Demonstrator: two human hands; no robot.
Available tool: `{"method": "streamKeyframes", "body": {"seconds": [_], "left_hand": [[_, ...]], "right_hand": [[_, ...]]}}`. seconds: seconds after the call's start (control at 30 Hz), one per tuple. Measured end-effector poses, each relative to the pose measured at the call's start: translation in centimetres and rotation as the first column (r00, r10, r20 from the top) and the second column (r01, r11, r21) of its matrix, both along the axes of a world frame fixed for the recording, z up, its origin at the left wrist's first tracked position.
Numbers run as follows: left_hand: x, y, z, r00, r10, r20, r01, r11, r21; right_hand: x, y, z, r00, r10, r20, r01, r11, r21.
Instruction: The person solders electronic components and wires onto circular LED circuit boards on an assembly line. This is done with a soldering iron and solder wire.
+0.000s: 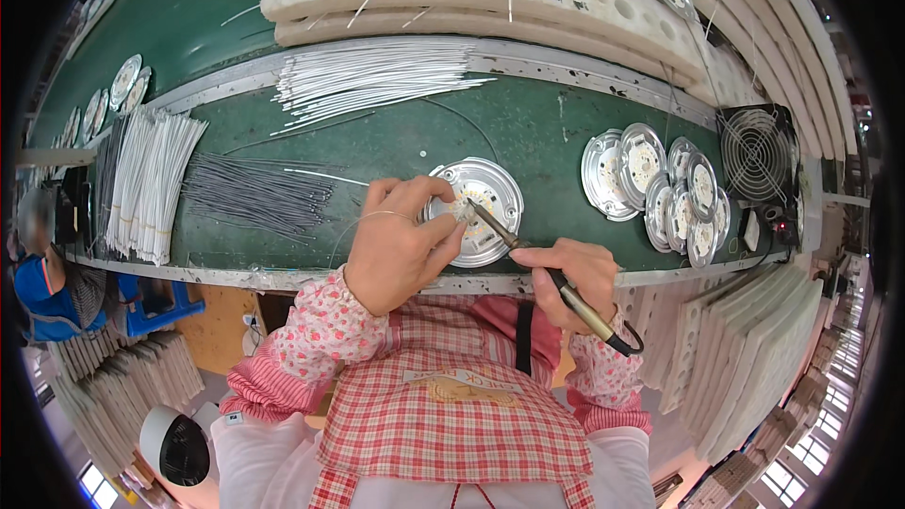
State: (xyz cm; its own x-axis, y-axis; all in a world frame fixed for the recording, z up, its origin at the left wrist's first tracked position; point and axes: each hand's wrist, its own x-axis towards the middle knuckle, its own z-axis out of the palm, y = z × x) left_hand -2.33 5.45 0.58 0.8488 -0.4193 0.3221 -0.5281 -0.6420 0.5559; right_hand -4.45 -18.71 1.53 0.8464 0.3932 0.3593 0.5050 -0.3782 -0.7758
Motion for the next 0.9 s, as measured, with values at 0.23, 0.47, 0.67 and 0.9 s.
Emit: {"method": "streamKeyframes", "body": {"seconds": [0.23,0.47,0.67,0.9], "left_hand": [[-1.4,0.1,-0.4,0.983,0.113,0.146,-0.126,0.989,0.079],[-0.7,-3.7,-3.4,0.992,0.025,0.121,-0.020,0.999,-0.037],[-0.4,0.5,-3.0,0.987,0.057,0.149,-0.048,0.997,-0.062],[-0.1,2.5,-1.4,0.980,-0.168,0.107,0.137,0.960,0.246]], "right_hand": [[0.3,0.9,-1.3,0.993,0.049,-0.106,-0.031,0.986,0.166],[-3.3,-2.3,-1.7,0.824,-0.308,-0.476,0.404,0.908,0.111],[-1.3,-0.3,-1.4,0.847,-0.167,-0.505,0.286,0.943,0.168],[-1.6,1.1,0.0,0.818,-0.164,-0.551,0.339,0.912,0.232]]}}
